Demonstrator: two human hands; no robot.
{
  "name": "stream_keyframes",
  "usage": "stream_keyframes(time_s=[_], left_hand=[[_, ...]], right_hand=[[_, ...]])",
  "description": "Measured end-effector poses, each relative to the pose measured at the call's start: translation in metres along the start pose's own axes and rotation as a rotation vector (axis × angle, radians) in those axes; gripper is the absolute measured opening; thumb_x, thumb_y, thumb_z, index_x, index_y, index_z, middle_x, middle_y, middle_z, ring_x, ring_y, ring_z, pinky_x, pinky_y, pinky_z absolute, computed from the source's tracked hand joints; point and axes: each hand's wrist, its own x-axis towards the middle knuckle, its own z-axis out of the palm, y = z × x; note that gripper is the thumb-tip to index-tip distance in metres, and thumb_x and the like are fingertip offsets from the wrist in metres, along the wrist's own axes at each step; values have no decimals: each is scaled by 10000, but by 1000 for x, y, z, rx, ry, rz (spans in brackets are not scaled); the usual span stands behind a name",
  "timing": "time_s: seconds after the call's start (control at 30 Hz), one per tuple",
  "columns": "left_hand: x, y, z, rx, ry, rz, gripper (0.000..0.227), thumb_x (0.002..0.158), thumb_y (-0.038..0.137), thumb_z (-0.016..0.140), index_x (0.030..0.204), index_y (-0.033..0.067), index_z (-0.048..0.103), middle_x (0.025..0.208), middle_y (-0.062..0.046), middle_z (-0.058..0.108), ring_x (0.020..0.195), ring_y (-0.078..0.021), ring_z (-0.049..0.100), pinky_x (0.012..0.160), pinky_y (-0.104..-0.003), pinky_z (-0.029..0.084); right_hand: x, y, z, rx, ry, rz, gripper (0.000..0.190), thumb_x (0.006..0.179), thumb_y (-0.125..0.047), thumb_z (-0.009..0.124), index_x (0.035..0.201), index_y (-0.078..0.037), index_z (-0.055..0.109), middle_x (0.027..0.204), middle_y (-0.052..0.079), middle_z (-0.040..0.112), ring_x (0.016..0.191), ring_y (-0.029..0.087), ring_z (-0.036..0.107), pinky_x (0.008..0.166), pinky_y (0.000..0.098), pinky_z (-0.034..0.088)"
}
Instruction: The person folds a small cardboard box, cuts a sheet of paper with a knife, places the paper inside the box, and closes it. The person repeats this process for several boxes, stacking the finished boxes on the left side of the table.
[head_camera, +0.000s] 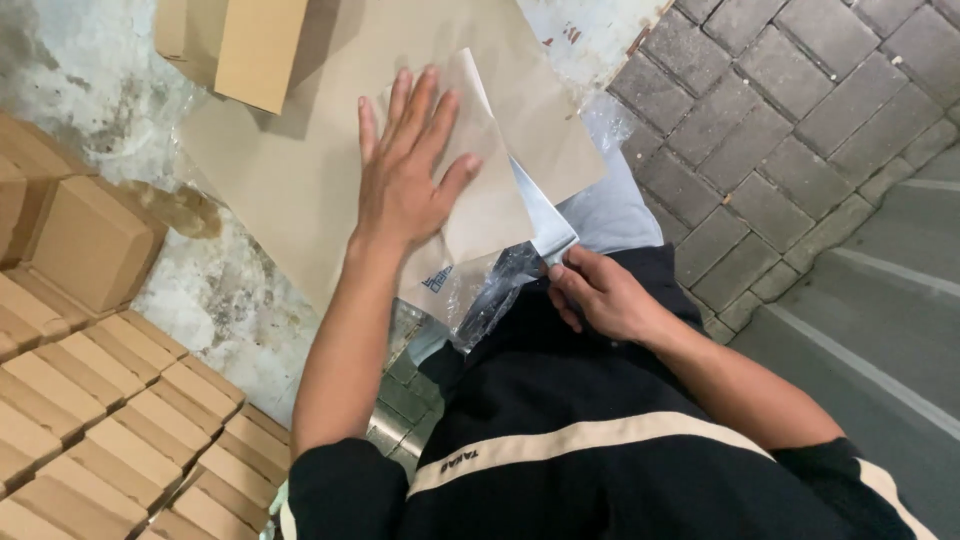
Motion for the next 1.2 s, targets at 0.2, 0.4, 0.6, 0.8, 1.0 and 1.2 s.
stream_keyframes(time_s=[0.2, 0.4, 0.6, 0.8, 1.0, 1.2], left_hand=[[32, -3, 18, 279, -29, -77, 739, 1052, 652, 367, 1618, 229, 150, 1671, -6, 67, 1557, -245, 53, 1233, -579, 58], [36, -4, 15, 377, -69, -109, 925, 987, 775, 231, 1612, 119, 48, 1686, -49, 35, 1576, -198, 50, 1264, -502, 76], [39, -3, 5, 431, -132, -122, 926, 999, 777, 240, 1609, 110, 36, 1679, -67, 11, 1561, -259, 7, 1249, -552, 11], [37, -2, 6, 409, -121, -111, 923, 989, 766, 241, 1602, 102, 57, 1677, -66, 45, 1554, -250, 26, 1241, -540, 17], [38, -1, 5, 408, -144, -128, 919, 1021, 767, 277, 1611, 116, 9, 1667, -149, -30, 1584, -282, 26, 1261, -539, 11], [37, -1, 6, 376, -150, -125, 921, 990, 768, 225, 1607, 122, -1, 1677, -109, -28, 1572, -257, -11, 1252, -527, -30]], right_hand=[[21, 9, 14, 94, 6, -111, 153, 1038, -193, 392, 1017, -54, 452, 711, 66, 500, 501, 163, 519, 484, 277, 459], [41, 14, 22, 238, 57, -233, 189, 1037, -213, 439, 921, -66, 460, 668, 81, 524, 537, 173, 526, 567, 267, 459], [37, -3, 25, -104, 229, -142, 291, 1031, -292, 437, 806, -110, 462, 586, 5, 570, 450, 107, 514, 539, 246, 413], [39, 0, 30, 32, 276, -189, 239, 1032, -235, 455, 865, -69, 496, 605, 47, 546, 438, 125, 496, 465, 233, 415], [45, 3, 30, 37, 291, -143, 219, 1030, -232, 437, 886, -75, 487, 619, 51, 549, 441, 144, 516, 452, 258, 427], [43, -2, 27, -61, 319, -161, 235, 1030, -215, 448, 827, -97, 458, 583, 35, 562, 413, 129, 510, 450, 261, 414]])
